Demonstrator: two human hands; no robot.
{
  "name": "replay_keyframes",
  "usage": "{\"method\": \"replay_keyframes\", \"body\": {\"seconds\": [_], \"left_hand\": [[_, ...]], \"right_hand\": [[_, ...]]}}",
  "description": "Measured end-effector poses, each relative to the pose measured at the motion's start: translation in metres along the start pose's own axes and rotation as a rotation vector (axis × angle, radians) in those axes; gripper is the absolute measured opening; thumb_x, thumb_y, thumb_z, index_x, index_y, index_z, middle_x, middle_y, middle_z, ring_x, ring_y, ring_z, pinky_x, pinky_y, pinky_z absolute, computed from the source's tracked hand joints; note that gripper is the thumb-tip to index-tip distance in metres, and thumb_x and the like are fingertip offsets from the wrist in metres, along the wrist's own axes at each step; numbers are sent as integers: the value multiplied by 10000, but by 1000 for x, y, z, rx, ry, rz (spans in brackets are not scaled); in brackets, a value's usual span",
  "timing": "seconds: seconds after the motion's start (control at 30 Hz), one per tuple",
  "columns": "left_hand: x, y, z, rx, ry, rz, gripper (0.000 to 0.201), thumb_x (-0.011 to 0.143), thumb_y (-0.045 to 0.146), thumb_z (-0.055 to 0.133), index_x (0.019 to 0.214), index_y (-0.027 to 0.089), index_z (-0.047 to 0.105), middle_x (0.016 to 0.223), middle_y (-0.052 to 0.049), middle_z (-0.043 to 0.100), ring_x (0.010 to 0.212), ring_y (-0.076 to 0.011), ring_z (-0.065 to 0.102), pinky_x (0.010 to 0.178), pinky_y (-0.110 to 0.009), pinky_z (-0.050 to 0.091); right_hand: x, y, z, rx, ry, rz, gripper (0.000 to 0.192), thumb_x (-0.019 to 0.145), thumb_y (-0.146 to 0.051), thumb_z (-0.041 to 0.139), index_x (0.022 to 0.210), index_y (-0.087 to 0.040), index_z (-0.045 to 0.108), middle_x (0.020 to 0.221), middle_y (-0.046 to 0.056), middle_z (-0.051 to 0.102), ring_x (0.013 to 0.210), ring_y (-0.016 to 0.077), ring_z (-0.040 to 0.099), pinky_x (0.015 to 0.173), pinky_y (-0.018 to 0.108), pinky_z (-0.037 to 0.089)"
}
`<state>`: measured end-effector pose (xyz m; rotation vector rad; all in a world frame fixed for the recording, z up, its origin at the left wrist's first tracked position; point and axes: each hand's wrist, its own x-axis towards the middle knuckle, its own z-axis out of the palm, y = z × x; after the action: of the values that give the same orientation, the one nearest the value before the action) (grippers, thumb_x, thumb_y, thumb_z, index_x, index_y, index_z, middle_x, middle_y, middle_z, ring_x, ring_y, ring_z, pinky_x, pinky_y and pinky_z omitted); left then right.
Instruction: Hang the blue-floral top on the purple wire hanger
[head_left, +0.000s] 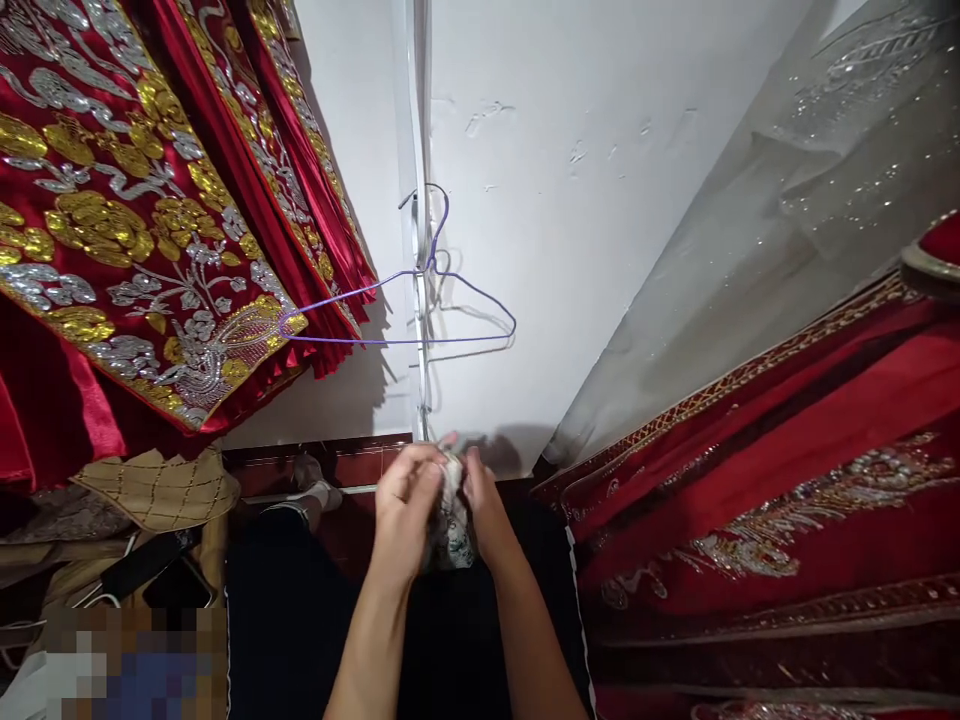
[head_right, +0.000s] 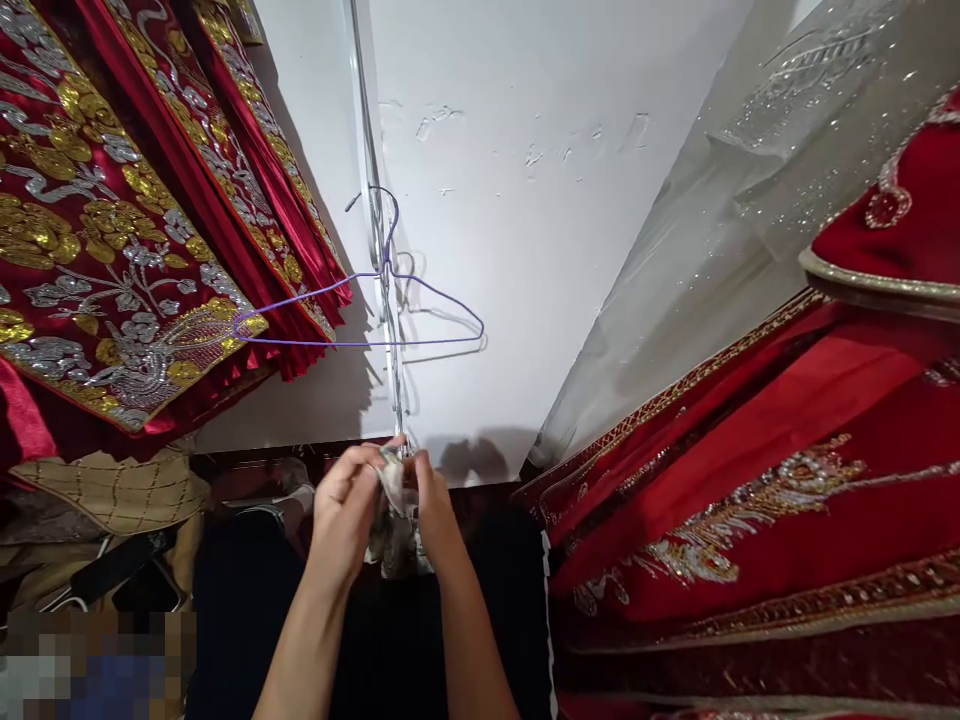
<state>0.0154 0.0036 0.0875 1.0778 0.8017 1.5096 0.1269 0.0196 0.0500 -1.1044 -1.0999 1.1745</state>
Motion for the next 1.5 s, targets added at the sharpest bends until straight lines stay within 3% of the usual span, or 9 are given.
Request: {"method": "replay_keyframes", "body": {"seconds": [0.13,0.3,0.53,0.77,0.93,1.07,1.23,1.4,1.5], "left_hand": [[0,14,-3,410,-57,198,170,922,354,633,896,221,735,1094,-96,704,1329,-299,526,1131,-433,380],[15,19,-38,338,-69,88,456,912,418,629,1347,293,566,1343,-97,606,1183,-261,610,1041,-391,461],[4,23,-91,853,-551,-245,379,923,491,550,804,148,658,742,1,626,686,-166,549,640,-232,407],[35,63,-138,1242,-422,-165,426,932,520,457,853,172,690,814,-60,713,771,-237,629,712,-278,449],[69,92,-166,1413,-395,-138,376,932,443,439,855,197,712,912,-86,749,849,-273,677,813,-330,483],[86,122,-147,1375,-348,224,340,960,418,430,948,197,689,1277,-92,659,1178,-276,605,1016,-333,431],[107,144,-94,1330,-262,470,277,978,339,420,858,184,615,1215,-87,660,1101,-243,615,966,-336,456],[140,139,-69,1262,-222,609,327,933,239,490,1240,191,593,1162,-77,700,1007,-211,662,898,-319,497],[156,135,-72,1291,-257,668,350,948,210,441,1237,174,635,1152,-92,706,1046,-226,661,931,-335,495]], "right_hand": [[-12,-16,8,313,-225,221,791,871,-828,298,951,-181,745,819,116,721,894,268,692,773,382,540],[-9,-45,1,84,-484,75,315,709,-433,772,883,-172,736,779,49,706,746,231,651,696,334,511],[84,-85,-20,-97,211,-406,86,693,-236,655,761,-185,666,747,24,681,684,185,612,643,294,510],[163,-76,-15,-288,-216,-324,337,868,-370,522,1073,-202,731,1088,55,748,1081,240,668,959,358,510],[159,-64,-53,-423,-83,-356,217,759,-311,632,855,-137,720,893,90,760,864,257,698,755,339,542],[144,-85,-89,-501,43,-418,146,688,-267,674,739,-132,690,768,78,735,744,228,669,640,293,510],[121,-107,-89,-497,28,-366,148,669,-228,658,760,-128,718,807,87,751,787,244,684,684,308,533],[90,-113,-72,-530,-249,-293,400,704,-154,575,1051,-149,773,1025,78,768,922,241,707,785,296,553],[81,-120,-84,-597,-122,-372,629,704,-131,587,1322,-215,664,1099,61,752,947,234,697,827,318,558]]}}
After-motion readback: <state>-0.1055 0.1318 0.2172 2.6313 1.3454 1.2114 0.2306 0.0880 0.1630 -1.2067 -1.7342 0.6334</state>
